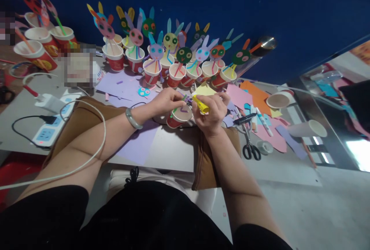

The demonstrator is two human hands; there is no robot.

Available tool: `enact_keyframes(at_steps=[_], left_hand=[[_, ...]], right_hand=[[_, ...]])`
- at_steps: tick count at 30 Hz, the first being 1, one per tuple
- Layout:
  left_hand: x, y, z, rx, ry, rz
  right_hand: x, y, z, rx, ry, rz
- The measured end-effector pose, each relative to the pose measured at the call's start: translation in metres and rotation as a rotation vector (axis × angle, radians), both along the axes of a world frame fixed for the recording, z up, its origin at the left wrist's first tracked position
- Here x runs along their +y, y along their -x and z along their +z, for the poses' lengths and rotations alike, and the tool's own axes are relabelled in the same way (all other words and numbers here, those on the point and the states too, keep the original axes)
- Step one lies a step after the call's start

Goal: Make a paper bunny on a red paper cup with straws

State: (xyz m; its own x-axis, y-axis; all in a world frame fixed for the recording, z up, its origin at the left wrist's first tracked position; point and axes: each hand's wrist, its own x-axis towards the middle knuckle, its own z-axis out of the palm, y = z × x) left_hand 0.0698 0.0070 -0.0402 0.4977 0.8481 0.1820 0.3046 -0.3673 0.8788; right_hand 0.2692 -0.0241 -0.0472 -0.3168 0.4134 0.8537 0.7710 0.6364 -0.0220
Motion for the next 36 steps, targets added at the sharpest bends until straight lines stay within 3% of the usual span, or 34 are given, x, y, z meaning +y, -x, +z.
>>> enact_keyframes(at_steps=[4, 7, 12, 19, 26, 32, 36], left_hand=[[0.0002, -0.0005, 0.0009, 0.022, 0.002, 0.018], [0.0003, -0.0009, 0.0004, 0.033, -0.005, 0.027], [-0.0008, -0.0002, 0.0005, -0.004, -0.011, -0.002], [0.0013, -0.0002, -0.0008, 0.024, -0.023, 0.014], [-0.001, -0.0003, 0.0002, 0.009, -0.025, 0.012], [-0.0008, -0.0007, 0.0003, 0.039, -0.018, 0.023], [-0.0017, -0.0006, 0.0009, 0.035, -0.021, 0.013]], right_hand=[[-0.0023, 0.0053, 0.0024, -0.078, -0.035, 0.187], [-0.0021, 0.0062, 0.002, -0.121, 0.028, 0.107], [0.0005, 0.0, -0.0008, -0.018, 0.022, -0.058], [-0.003, 0.0056, 0.0037, -0.144, 0.001, 0.111], [-0.0013, 0.0018, 0.0029, -0.054, -0.02, -0.092], [-0.0016, 0.0036, -0.0004, -0.164, 0.04, 0.055], [0.0009, 0.0026, 0.0005, -0.052, -0.009, -0.036]])
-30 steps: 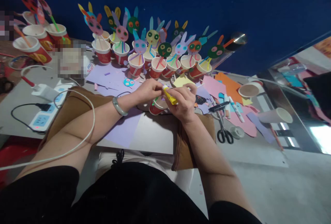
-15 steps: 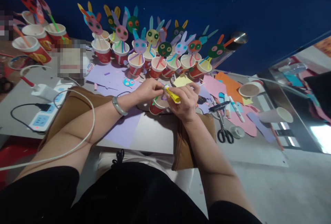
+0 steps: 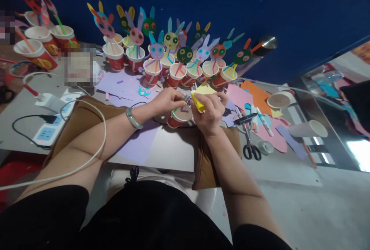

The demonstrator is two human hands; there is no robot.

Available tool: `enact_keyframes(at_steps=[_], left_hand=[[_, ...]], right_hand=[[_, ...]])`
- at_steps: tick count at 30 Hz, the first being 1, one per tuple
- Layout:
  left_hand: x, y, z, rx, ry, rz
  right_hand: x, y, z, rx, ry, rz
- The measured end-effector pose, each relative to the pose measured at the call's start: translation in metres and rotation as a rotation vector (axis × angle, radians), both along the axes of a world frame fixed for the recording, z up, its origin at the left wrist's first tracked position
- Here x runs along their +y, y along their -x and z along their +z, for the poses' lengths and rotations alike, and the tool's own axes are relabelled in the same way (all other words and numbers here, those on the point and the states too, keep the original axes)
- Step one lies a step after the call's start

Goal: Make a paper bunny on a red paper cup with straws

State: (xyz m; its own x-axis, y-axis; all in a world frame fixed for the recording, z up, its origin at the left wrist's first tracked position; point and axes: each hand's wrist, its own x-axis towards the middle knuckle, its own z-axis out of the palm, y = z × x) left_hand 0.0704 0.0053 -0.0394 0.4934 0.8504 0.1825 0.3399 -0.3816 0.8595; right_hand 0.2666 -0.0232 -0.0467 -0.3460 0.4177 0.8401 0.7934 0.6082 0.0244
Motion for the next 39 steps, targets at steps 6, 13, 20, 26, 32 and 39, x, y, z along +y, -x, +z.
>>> enact_keyframes(at_steps=[6, 13, 20, 26, 32, 39], left_hand=[[-0.0008, 0.0, 0.0012, 0.004, 0.008, 0.018], [-0.0017, -0.0005, 0.0015, 0.011, -0.005, -0.001], [0.0003, -0.0005, 0.0003, 0.006, 0.012, 0.009], [-0.0024, -0.001, 0.0036, 0.011, 0.011, 0.001], [-0.0013, -0.0013, 0.0045, 0.047, 0.002, 0.022], [-0.0016, -0.0008, 0.0005, 0.049, -0.027, -0.008]], right_hand=[[-0.0013, 0.0001, 0.0024, 0.008, -0.051, 0.093], [-0.0007, -0.0003, 0.0032, -0.032, -0.02, 0.015], [-0.0018, -0.0003, 0.0007, -0.051, 0.003, 0.107], [-0.0003, -0.0026, -0.0018, -0.027, 0.082, 0.003], [-0.0007, -0.0027, -0.0021, -0.058, 0.066, 0.073], [0.0004, -0.0009, -0.0029, -0.034, 0.071, 0.034]])
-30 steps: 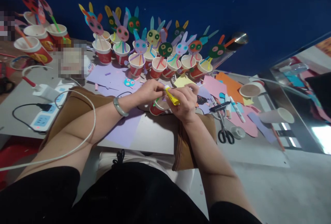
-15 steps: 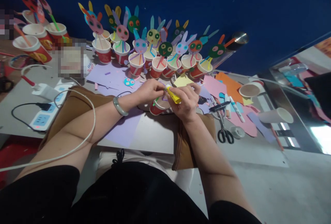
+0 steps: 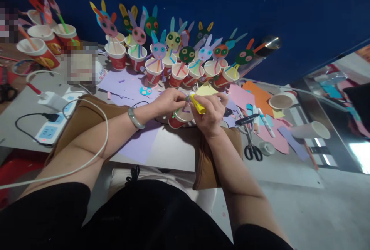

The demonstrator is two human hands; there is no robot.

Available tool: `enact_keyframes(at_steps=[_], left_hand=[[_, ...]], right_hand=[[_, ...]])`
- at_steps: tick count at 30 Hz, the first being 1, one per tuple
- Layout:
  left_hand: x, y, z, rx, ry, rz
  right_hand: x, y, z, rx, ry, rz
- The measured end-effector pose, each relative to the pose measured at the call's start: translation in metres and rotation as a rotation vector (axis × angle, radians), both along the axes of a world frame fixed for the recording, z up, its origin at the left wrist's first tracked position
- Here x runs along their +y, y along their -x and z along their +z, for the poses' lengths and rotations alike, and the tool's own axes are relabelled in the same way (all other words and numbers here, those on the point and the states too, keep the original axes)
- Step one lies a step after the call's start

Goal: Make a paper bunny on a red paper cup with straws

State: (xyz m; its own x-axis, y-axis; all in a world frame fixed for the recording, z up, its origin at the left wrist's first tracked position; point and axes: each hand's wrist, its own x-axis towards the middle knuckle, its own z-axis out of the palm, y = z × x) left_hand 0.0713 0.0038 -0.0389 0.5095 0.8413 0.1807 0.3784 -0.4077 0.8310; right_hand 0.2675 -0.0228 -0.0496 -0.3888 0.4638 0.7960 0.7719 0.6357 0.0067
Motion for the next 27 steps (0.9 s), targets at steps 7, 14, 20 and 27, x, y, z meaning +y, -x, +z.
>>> enact_keyframes(at_steps=[7, 14, 20, 27], left_hand=[[0.001, 0.0001, 0.001, -0.004, 0.008, 0.03], [-0.0004, 0.0006, 0.0003, -0.021, 0.003, -0.01], [0.001, 0.0003, 0.0002, -0.018, 0.029, 0.017], [-0.0012, -0.0003, 0.0027, -0.009, 0.031, 0.01]], right_hand=[[-0.0009, -0.0005, -0.001, -0.022, -0.05, 0.068], [0.0001, 0.0, 0.0018, 0.024, -0.077, 0.016], [-0.0007, -0.0011, 0.0003, 0.052, -0.065, 0.114], [0.0006, -0.0001, 0.0004, -0.006, 0.011, -0.013]])
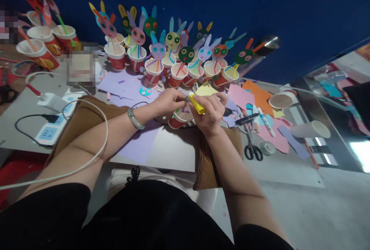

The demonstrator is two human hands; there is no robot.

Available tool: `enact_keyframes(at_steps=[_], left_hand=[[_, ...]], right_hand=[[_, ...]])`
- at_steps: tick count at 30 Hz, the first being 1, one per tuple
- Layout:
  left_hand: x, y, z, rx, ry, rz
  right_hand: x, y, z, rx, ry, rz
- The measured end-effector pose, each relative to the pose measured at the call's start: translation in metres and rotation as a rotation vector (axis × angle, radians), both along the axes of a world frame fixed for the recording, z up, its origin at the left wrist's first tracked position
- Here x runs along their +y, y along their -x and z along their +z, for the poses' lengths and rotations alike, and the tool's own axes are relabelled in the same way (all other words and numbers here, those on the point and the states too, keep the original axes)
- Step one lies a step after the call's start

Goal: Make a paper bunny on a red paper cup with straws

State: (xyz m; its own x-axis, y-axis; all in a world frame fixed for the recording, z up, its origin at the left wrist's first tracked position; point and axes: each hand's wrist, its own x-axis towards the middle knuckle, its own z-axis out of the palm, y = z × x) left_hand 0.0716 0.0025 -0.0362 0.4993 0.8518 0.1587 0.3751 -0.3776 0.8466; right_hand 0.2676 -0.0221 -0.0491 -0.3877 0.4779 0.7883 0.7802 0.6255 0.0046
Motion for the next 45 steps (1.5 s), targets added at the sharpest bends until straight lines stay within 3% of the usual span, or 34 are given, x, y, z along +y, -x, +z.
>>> enact_keyframes(at_steps=[3, 9, 16, 22, 25, 28, 31, 34, 36, 40, 45], left_hand=[[0.0, 0.001, -0.001, -0.02, -0.002, -0.013], [0.005, 0.001, -0.006, -0.03, 0.01, -0.016], [0.002, 0.001, -0.002, -0.031, 0.018, -0.018], [0.003, -0.001, -0.002, -0.02, 0.056, -0.004], [0.003, 0.0, -0.001, -0.022, 0.042, -0.008], [0.001, 0.001, -0.001, -0.025, 0.024, -0.02], [0.002, 0.001, -0.001, -0.02, 0.013, -0.005], [0.004, 0.001, -0.003, -0.027, 0.024, -0.01], [0.004, 0.0, -0.004, -0.036, 0.028, -0.018], [0.004, 0.001, -0.004, -0.055, 0.034, -0.049], [0.005, 0.003, -0.001, -0.066, 0.023, -0.057]], right_hand=[[0.0, -0.003, 0.001, 0.062, -0.043, -0.071], [-0.003, 0.0, 0.001, -0.034, -0.021, 0.098], [0.001, -0.003, -0.001, 0.117, -0.035, -0.06], [-0.003, 0.002, 0.003, -0.001, -0.069, 0.138], [-0.002, 0.002, 0.003, -0.021, -0.022, 0.05], [-0.001, 0.0, 0.004, 0.111, -0.069, -0.026], [-0.002, -0.001, 0.004, 0.167, -0.111, 0.086], [-0.004, 0.001, 0.003, 0.056, -0.055, 0.182], [-0.003, 0.0, 0.001, 0.032, 0.004, 0.096], [0.003, -0.009, 0.001, 0.161, 0.046, -0.205], [-0.007, -0.011, 0.014, 0.052, 0.097, -0.282]])
